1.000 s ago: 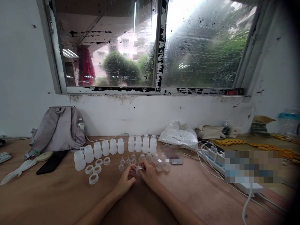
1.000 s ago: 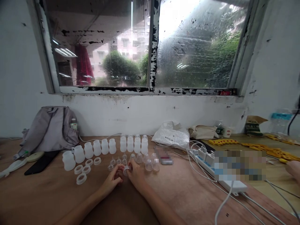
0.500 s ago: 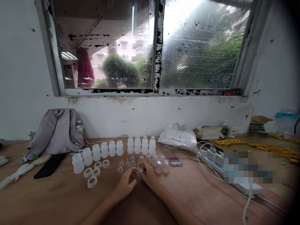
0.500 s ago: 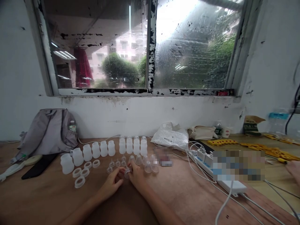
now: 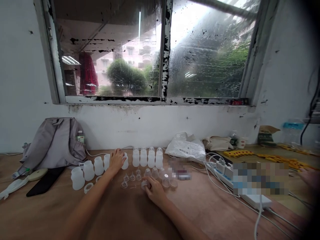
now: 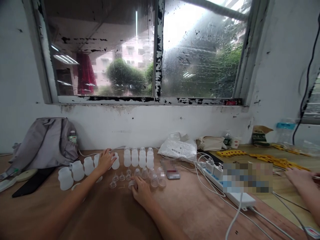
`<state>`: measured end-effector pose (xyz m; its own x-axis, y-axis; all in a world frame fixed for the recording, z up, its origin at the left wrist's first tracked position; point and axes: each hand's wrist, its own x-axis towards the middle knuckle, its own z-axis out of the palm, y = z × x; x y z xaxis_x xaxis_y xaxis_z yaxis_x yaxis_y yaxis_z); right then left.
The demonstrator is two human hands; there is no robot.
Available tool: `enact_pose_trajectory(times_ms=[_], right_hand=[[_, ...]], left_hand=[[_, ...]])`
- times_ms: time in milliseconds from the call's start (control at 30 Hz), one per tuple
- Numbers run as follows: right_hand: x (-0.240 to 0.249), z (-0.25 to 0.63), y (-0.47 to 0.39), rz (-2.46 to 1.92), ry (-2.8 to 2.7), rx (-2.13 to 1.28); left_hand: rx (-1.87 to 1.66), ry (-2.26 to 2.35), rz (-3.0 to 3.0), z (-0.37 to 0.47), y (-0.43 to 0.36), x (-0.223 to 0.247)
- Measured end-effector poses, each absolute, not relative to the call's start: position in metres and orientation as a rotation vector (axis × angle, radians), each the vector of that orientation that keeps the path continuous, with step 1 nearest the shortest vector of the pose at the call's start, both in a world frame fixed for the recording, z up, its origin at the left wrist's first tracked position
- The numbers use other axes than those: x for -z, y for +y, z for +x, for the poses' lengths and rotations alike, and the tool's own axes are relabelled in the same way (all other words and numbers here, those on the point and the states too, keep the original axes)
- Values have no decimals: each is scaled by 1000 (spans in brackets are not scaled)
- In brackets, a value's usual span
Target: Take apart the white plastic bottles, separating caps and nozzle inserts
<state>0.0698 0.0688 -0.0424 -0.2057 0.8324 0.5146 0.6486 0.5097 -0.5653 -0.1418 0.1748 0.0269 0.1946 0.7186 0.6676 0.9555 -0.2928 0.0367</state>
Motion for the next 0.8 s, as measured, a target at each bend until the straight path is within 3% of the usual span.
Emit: enact_pose_trajectory(times_ms=[267,500,700,800], right_hand=[[36,68,67,-1024,-1757,-551],[34,67,68,-985,-1482,-690],[33,67,71,-920,-1326,-803],[32,68,71,-896,-1285,-822]], left_hand=[[1662,-1243,-2214,-121,108,-33],[1561,-1126,-2667,-103,55,10],[2064,-1582,-2614,-82,65,43],[2045,-1661,-2746,-80,70,48]])
